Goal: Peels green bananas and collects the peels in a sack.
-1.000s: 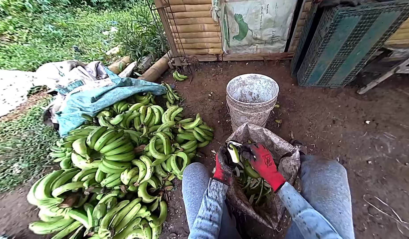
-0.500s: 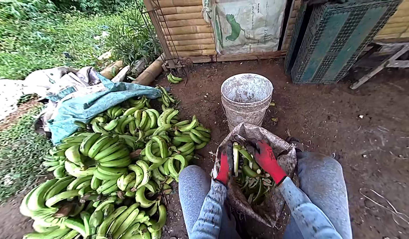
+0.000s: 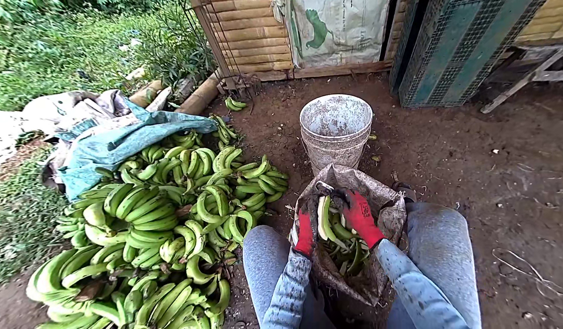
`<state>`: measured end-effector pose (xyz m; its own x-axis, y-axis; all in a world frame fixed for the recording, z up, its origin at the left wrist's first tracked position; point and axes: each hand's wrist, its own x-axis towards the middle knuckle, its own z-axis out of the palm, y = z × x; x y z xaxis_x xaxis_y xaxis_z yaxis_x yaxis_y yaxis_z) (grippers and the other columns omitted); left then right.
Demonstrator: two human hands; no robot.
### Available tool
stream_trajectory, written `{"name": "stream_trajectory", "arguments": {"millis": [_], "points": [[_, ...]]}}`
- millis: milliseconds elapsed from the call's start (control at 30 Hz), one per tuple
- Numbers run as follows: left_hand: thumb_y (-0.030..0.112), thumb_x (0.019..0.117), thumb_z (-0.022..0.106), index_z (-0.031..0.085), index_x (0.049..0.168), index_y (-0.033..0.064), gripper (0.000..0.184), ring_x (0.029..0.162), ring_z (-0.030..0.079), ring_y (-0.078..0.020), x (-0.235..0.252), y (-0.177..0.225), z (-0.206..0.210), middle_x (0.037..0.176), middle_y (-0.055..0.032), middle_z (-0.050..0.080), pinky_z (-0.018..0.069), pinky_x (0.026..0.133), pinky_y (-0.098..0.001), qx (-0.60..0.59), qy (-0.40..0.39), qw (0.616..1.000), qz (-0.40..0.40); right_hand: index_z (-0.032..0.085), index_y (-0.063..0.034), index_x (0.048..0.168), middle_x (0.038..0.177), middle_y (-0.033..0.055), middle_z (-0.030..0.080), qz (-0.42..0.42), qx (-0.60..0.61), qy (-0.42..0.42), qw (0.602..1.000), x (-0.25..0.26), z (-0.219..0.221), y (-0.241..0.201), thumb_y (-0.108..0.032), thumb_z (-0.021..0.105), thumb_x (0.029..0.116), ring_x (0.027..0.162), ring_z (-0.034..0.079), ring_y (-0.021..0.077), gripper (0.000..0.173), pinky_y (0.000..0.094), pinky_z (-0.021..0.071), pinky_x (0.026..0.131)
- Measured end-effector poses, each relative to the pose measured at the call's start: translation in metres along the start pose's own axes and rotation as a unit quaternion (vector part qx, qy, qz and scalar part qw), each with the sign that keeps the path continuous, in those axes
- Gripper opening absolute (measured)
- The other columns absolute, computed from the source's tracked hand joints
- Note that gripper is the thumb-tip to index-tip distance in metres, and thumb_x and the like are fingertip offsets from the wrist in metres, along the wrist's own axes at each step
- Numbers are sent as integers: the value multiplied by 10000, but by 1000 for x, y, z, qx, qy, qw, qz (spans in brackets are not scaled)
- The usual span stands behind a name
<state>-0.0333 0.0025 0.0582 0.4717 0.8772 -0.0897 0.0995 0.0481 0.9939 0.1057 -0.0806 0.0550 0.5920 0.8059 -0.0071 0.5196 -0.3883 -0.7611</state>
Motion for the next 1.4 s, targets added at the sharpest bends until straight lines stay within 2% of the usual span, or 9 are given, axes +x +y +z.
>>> {"name": "stream_trajectory", "arguments": {"millis": [100, 167, 267, 333, 467, 600, 800, 1300, 1400], "points": [[234, 1119, 354, 649, 1097, 13, 369, 606, 585, -111, 14, 25, 7, 760, -47, 623, 535, 578, -278, -71, 75, 994, 21, 644, -31, 1353, 1275, 238, 665, 17, 46, 54, 997, -1, -9, 1, -186, 575, 1019, 1208, 639, 361, 375, 497, 471, 1084], [361, 1113, 330, 656, 1104, 115, 408, 559, 548, -95, 38, 66, 11, 718, 8, 589, 502, 528, -285, -81, 117, 985, 95, 649, -42, 1345, 1224, 199, 697, 25, 104, 86, 990, 1, -11, 6, -195, 575, 1034, 1151, 671, 308, 354, 473, 503, 1047], [242, 1085, 409, 539, 1406, 42, 400, 976, 652, -112, 104, 136, 24, 1222, -81, 646, 569, 836, -307, -11, 142, 949, 281, 635, -48, 1334, 1172, 144, 716, 38, 210, 111, 971, 0, -8, 12, -213, 578, 1048, 1044, 693, 221, 336, 433, 544, 963], [276, 1052, 506, 309, 1577, 12, 620, 1411, 453, -244, 136, 151, 36, 1571, -204, 408, 381, 1159, -384, 88, 96, 945, 300, 628, -47, 1331, 1122, 127, 719, 45, 254, 129, 957, 0, -11, 10, -227, 566, 1060, 944, 697, 187, 332, 404, 570, 874], [328, 1061, 533, 432, 1484, 37, 523, 1155, 631, -374, 83, 59, 51, 1308, -254, 608, 526, 964, -535, 324, -42, 938, 113, 612, -58, 1359, 1125, 141, 715, 71, 261, 144, 952, -1, -27, 8, -284, 562, 1067, 959, 697, 213, 373, 434, 565, 885], [398, 1013, 585, 418, 1483, -52, 671, 1360, 517, -395, 34, -72, 57, 1443, -273, 530, 410, 1120, -570, 501, -224, 810, -208, 572, -71, 1383, 1119, 171, 690, 101, 194, 52, 974, -8, -17, 22, -319, 543, 1071, 942, 673, 262, 399, 466, 542, 876], [313, 1011, 632, 564, 1363, -39, 503, 1280, 566, -371, 27, -122, 46, 1330, -266, 610, 423, 1093, -534, 261, -54, 931, -249, 454, -29, 1494, 1359, 226, 617, 237, 120, -146, 953, -55, 30, 50, -514, 427, 1083, 1257, 608, 340, 636, 533, 452, 1086], [139, 1016, 596, 584, 1274, -62, 327, 1023, 600, -292, 16, -130, 50, 1173, -238, 626, 498, 902, -450, 35, 31, 959, -279, 433, 32, 1480, 1399, 257, 586, 275, -59, -262, 923, -75, 55, 52, -364, 378, 1111, 1329, 575, 359, 544, 515, 442, 1116], [61, 993, 607, 474, 1418, -59, 461, 1114, 592, -282, 18, -122, 53, 1293, -256, 586, 498, 959, -417, 6, 18, 979, -203, 420, 30, 1486, 1412, 254, 581, 290, -85, -269, 914, -71, 64, 56, -361, 411, 1095, 1339, 572, 358, 553, 525, 450, 1112]]}}
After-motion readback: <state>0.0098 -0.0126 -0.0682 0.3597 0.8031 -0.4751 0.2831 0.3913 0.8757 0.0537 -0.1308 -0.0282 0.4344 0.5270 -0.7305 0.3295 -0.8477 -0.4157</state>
